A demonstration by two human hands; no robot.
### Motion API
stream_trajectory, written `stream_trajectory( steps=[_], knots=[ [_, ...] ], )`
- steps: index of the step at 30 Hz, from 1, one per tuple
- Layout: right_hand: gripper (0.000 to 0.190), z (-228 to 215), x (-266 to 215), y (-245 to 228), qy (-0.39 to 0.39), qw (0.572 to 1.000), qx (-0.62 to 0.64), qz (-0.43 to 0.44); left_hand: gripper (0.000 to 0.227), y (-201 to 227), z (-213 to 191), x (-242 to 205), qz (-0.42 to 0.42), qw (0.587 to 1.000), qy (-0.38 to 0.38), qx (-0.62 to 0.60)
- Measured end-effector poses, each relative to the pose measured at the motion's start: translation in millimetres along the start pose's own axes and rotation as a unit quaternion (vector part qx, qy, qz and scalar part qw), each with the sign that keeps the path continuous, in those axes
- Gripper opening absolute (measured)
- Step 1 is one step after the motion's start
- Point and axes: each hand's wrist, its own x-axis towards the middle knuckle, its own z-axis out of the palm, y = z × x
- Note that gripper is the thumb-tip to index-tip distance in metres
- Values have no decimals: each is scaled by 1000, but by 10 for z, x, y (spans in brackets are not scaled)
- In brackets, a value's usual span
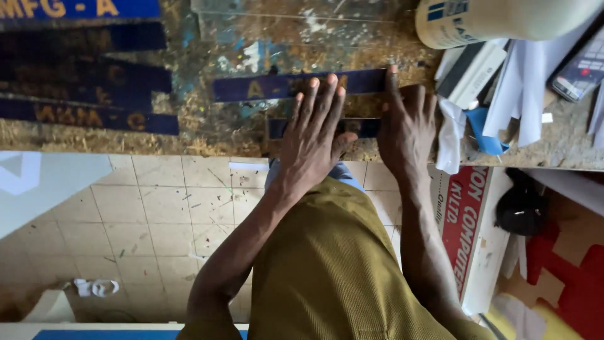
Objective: The person sprays a clear acrylic sheet with a liquid from a spray bottle and then places a blue sticker with yellow text onto the wet surface. They smooth the sticker down with their hands and then use a white cloth to wipe the surface and remove excess liquid.
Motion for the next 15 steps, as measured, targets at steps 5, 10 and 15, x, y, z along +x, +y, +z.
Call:
stream_trajectory(
  steps=[5,10,15],
  knots=[
    [69,-35,-19,10,-47,999,-13,-3,95,-49,-220,63,-47,993,-72,85],
    [71,-18,-20,19,-88,994,-46,33,93,61,-305,208,-43,987,-126,87],
    [75,76,-38,92,-73,997,-18,14,91,207,-127,335,4,985,-171,30]
  ],
)
